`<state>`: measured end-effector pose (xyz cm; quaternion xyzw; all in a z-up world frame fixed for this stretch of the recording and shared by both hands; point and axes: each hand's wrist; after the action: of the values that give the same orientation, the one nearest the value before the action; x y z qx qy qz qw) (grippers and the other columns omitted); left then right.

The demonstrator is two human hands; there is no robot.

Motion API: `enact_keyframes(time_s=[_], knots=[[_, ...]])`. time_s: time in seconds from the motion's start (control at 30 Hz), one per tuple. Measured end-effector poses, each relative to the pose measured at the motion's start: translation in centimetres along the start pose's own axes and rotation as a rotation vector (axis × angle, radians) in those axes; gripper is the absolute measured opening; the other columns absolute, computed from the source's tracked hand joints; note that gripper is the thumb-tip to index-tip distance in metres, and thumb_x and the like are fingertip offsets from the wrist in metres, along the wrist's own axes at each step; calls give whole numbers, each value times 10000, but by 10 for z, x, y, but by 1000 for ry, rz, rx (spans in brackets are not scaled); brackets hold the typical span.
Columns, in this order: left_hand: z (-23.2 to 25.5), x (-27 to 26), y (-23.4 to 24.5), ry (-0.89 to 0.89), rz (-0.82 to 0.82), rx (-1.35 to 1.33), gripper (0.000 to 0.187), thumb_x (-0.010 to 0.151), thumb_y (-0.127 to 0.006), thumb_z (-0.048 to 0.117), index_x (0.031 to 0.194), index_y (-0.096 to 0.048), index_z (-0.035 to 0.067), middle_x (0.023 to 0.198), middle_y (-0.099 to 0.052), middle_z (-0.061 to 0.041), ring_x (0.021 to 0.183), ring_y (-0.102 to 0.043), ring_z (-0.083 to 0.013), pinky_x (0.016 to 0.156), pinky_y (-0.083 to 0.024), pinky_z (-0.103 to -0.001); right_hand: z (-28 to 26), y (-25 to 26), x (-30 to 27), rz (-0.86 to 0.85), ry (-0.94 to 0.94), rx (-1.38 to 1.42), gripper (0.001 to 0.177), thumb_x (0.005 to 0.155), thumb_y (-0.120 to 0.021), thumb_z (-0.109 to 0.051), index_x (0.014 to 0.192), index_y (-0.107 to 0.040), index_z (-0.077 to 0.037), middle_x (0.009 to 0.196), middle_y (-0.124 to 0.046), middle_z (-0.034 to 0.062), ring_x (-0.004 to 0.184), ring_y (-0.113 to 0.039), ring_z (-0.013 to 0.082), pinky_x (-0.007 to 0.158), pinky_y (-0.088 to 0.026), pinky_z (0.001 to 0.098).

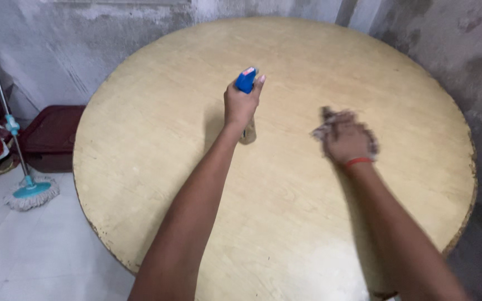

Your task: The person sprays a cleaning solution onto a large round wooden table and wipes the surface with a cloth. The person repeatedly sprays and wipes different areas of the table in a circular motion.

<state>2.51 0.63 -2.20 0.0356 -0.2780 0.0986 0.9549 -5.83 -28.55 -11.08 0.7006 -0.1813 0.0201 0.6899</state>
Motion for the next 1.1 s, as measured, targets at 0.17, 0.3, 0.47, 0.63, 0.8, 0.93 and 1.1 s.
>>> enact_keyframes(time_s=[0.17, 0.3, 0.47, 0.63, 0.8, 0.93, 1.1], knots=[[2, -1, 2, 91, -27, 20, 354, 844, -812, 326, 1068, -774, 54, 809, -774, -68, 709, -709, -140, 729, -584, -337, -117, 23, -56, 66, 385, 27, 735, 996, -353, -435, 1555, -311, 40, 1614, -318, 292, 1443, -378, 458, 1207, -263, 529], [9, -1, 0, 91, 9, 25, 353, 810, -802, 301, 1085, -784, 80, 772, -766, -77, 674, -697, -153, 702, -570, -340, -146, 44, -127, 25, 663, 165, 738, 1014, -355, -403, 1578, -241, 59, 1633, -230, 294, 1504, -237, 420, 1214, -150, 520], [8, -4, 0, 82, 27, 56, 340, 836, -825, 327, 1031, -786, 51, 792, -762, -76, 686, -705, -145, 714, -570, -333, -123, 83, -215, -138, 882, 309, 711, 1021, -417, -354, 1609, -274, 20, 1697, -254, 207, 1569, -208, 344, 1248, -119, 504], [11, -7, 3, 60, 4, -37, 342, 846, -810, 316, 1084, -782, 72, 781, -764, -58, 684, -673, -125, 701, -575, -330, -76, 98, -221, -145, 796, 277, 742, 976, -487, -432, 1584, -297, -53, 1656, -342, 157, 1527, -311, 326, 1217, -187, 476], [18, -8, 8, 145, -44, -7, 350, 858, -800, 317, 1117, -781, 83, 784, -762, -60, 671, -647, -135, 693, -566, -337, -11, 96, -190, -289, 153, 172, 702, 982, -332, -549, 1621, -311, -260, 1633, -425, 53, 1504, -386, 247, 1287, -188, 435], [13, -5, 5, 61, -15, 5, 349, 853, -810, 313, 1106, -784, 73, 806, -768, -67, 700, -692, -132, 723, -571, -323, 67, 56, -115, 9, 172, 45, 790, 990, -334, -565, 1624, -253, -101, 1626, -332, 172, 1495, -333, 328, 1245, -208, 451], [7, -5, 1, 51, 16, -9, 341, 840, -824, 302, 1094, -789, 78, 777, -754, -36, 672, -692, -107, 689, -568, -310, 79, -19, -11, 112, 4, -48, 798, 987, -316, -540, 1594, -272, -24, 1673, -248, 172, 1558, -205, 326, 1225, -188, 508]])
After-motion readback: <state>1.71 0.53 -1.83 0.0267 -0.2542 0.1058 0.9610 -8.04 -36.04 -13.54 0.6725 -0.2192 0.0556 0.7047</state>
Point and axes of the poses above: each hand's wrist, its own x-axis towards the middle knuckle, its own y-axis out of the back of the hand, z = x × y
